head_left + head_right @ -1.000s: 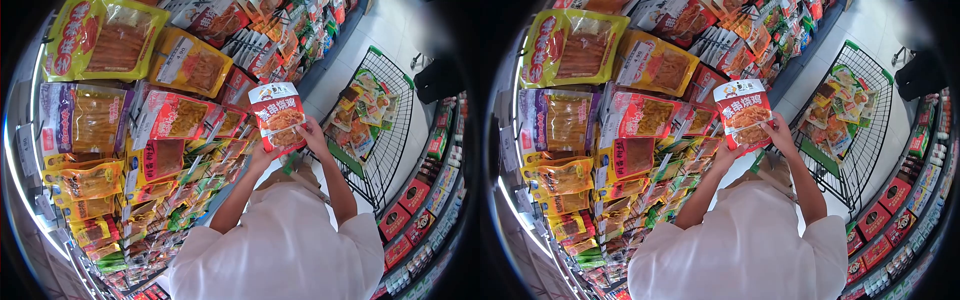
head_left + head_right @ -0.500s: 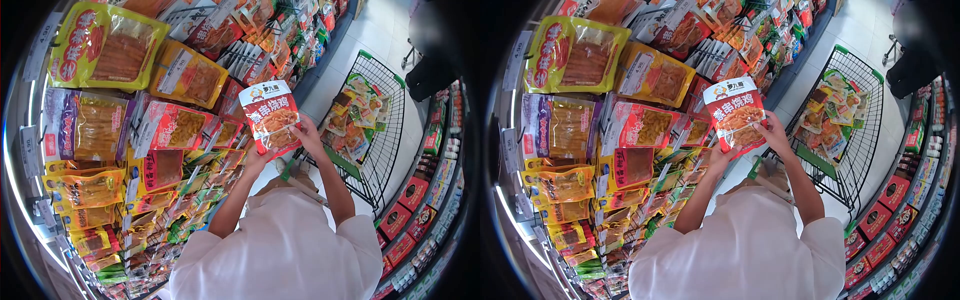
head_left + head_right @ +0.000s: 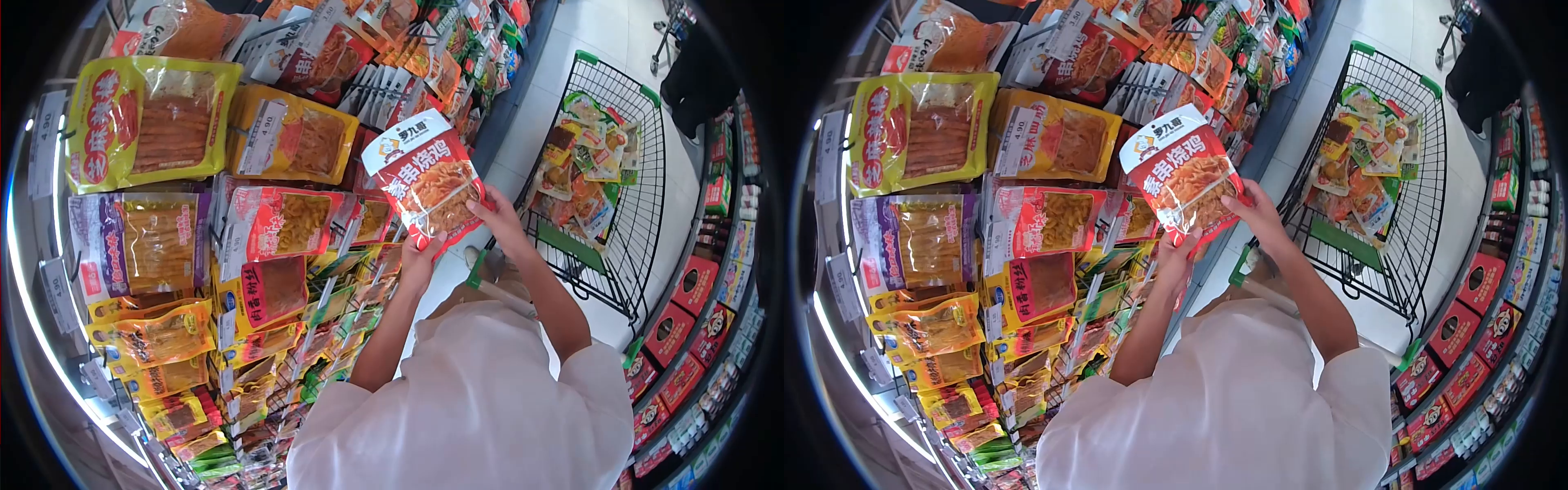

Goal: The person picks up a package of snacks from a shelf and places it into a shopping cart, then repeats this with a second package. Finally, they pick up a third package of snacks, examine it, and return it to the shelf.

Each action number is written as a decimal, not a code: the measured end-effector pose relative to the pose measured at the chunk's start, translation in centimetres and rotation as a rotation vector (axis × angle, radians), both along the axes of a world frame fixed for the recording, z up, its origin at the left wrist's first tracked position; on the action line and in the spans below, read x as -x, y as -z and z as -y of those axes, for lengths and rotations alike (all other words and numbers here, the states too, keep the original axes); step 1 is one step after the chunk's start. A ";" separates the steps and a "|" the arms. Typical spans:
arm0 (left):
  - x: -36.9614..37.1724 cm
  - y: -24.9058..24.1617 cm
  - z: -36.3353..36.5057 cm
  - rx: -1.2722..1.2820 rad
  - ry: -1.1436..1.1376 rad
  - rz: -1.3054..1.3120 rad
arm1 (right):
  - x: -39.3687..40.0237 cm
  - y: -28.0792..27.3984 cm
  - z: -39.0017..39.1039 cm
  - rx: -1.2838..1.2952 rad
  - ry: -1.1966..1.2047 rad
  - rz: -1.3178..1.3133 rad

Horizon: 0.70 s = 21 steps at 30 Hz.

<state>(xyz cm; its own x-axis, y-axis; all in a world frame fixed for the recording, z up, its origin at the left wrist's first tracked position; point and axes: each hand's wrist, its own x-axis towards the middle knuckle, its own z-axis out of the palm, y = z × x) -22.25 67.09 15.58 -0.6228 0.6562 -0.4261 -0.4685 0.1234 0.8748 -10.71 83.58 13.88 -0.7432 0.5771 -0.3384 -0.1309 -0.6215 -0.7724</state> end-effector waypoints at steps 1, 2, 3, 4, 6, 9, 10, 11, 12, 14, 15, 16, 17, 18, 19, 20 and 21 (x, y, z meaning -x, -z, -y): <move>0.1 0.0 -0.3 -0.021 -0.016 -0.005 | 0.2 -0.3 0.2 0.024 -0.003 0.005; 0.0 0.0 -0.4 -0.022 -0.031 0.006 | 0.3 -0.4 0.3 0.048 -0.008 0.008; -0.1 -0.6 -0.7 -0.024 -0.048 0.016 | 0.4 -0.3 0.5 0.082 -0.006 0.009; -0.1 -1.0 -0.8 -0.025 -0.065 0.024 | 0.6 -0.1 0.8 0.117 -0.004 0.009; -0.1 -1.1 -0.7 -0.018 -0.066 0.022 | 0.9 0.1 1.2 0.158 0.019 0.005; 0.0 -1.0 -0.4 -0.039 -0.063 0.029 | 1.1 0.3 1.6 0.184 0.052 -0.009; 0.0 -0.9 -0.3 -0.051 -0.061 0.033 | 1.2 0.7 1.7 0.198 0.044 -0.017; 0.1 -0.8 -0.2 -0.058 -0.067 0.033 | 1.4 1.0 1.8 0.212 0.035 -0.024; 0.1 -0.7 -0.1 -0.065 -0.071 0.034 | 1.4 1.2 2.0 0.213 0.014 -0.020; 0.1 -0.6 -0.1 -0.074 -0.085 0.037 | 1.4 1.6 2.3 0.215 -0.028 -0.011; 0.0 -0.9 -0.2 -0.076 -0.094 0.039 | 1.4 1.6 2.4 0.215 -0.040 -0.006; 0.0 -1.0 -0.3 -0.078 -0.102 0.041 | 1.5 1.4 2.4 0.214 -0.052 -0.001; 0.1 -0.9 -0.2 -0.082 -0.098 0.040 | 1.5 1.3 2.5 0.214 -0.064 0.004; 0.2 -0.8 -0.1 -0.085 -0.094 0.039 | 1.5 1.5 2.6 0.214 -0.059 0.002; 0.3 -0.8 0.0 -0.090 -0.091 0.037 | 1.5 1.7 2.7 0.213 -0.055 -0.001; 0.3 -0.7 0.0 -0.081 -0.091 0.034 | 1.6 1.8 2.8 0.211 -0.054 -0.005; 0.3 -0.8 0.0 -0.072 -0.092 0.031 | 1.6 1.6 2.9 0.207 -0.052 0.007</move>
<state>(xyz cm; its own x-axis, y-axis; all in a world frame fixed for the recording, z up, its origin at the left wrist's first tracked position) -22.51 67.08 16.41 -0.6692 0.6262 -0.4001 -0.5021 0.0158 0.8646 -12.36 80.73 12.24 -0.7676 0.4555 -0.4508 -0.0894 -0.7726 -0.6285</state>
